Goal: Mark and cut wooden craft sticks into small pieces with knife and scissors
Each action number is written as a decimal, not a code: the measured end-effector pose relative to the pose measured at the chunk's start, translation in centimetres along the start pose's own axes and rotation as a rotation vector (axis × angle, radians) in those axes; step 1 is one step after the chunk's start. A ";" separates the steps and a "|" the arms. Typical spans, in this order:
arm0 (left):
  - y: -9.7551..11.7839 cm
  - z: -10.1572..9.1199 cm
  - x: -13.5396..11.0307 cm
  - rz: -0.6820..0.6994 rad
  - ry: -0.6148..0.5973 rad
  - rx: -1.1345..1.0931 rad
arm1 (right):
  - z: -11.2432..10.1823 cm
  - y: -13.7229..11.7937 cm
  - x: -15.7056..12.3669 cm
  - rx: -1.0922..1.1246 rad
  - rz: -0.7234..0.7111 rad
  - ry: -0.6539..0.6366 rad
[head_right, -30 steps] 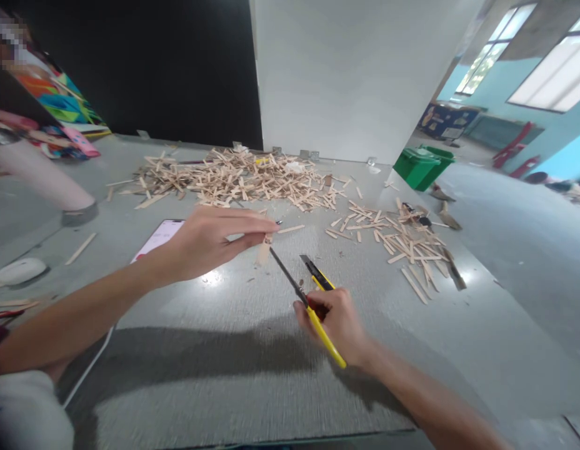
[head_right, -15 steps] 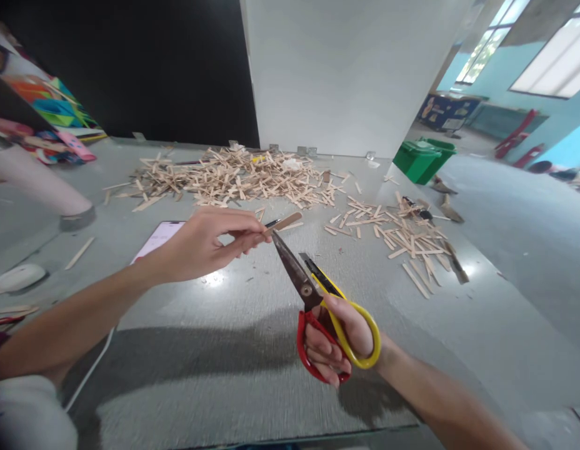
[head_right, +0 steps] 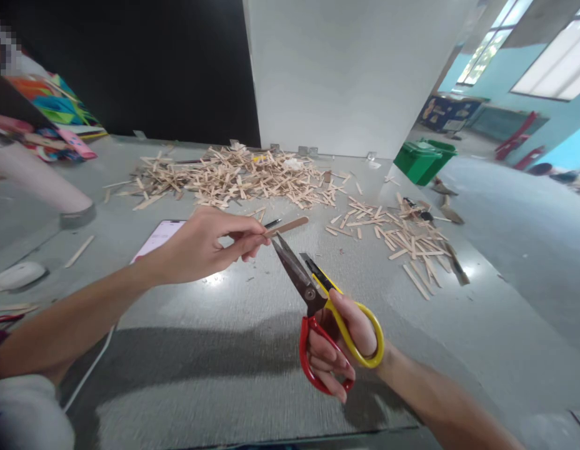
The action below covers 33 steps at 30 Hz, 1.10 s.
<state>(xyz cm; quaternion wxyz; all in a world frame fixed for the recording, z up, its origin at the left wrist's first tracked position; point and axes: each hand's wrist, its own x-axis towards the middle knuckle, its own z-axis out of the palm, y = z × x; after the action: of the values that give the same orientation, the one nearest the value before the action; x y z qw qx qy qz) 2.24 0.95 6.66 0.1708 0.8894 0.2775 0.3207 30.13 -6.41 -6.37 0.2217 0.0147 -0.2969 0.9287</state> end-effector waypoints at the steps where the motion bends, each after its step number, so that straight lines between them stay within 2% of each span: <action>1: -0.1 0.0 0.0 0.009 0.006 0.010 | -0.2 0.2 0.1 0.028 -0.024 -0.023; 8: -0.2 0.4 -0.1 0.038 0.041 0.098 | 0.0 0.2 0.5 0.046 -0.033 -0.104; 15: -0.3 0.8 -0.5 0.088 0.094 0.203 | 0.1 -0.2 0.2 0.009 0.041 -0.008; 20: -0.2 0.9 -0.5 0.107 0.099 0.237 | 0.2 -0.1 0.1 0.057 0.038 0.027; 28: 0.1 0.9 -0.7 0.099 0.095 0.246 | -0.5 0.1 -0.3 0.153 0.050 -0.083; 33: 0.1 0.8 -0.7 0.111 0.098 0.235 | -0.5 -0.1 -0.3 0.148 0.046 -0.100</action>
<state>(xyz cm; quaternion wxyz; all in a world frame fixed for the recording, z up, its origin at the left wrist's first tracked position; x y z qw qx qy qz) 2.34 0.32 5.81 0.0335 0.9005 0.2714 0.3382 30.53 -6.22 -6.78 0.1834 0.0707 -0.2387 0.9510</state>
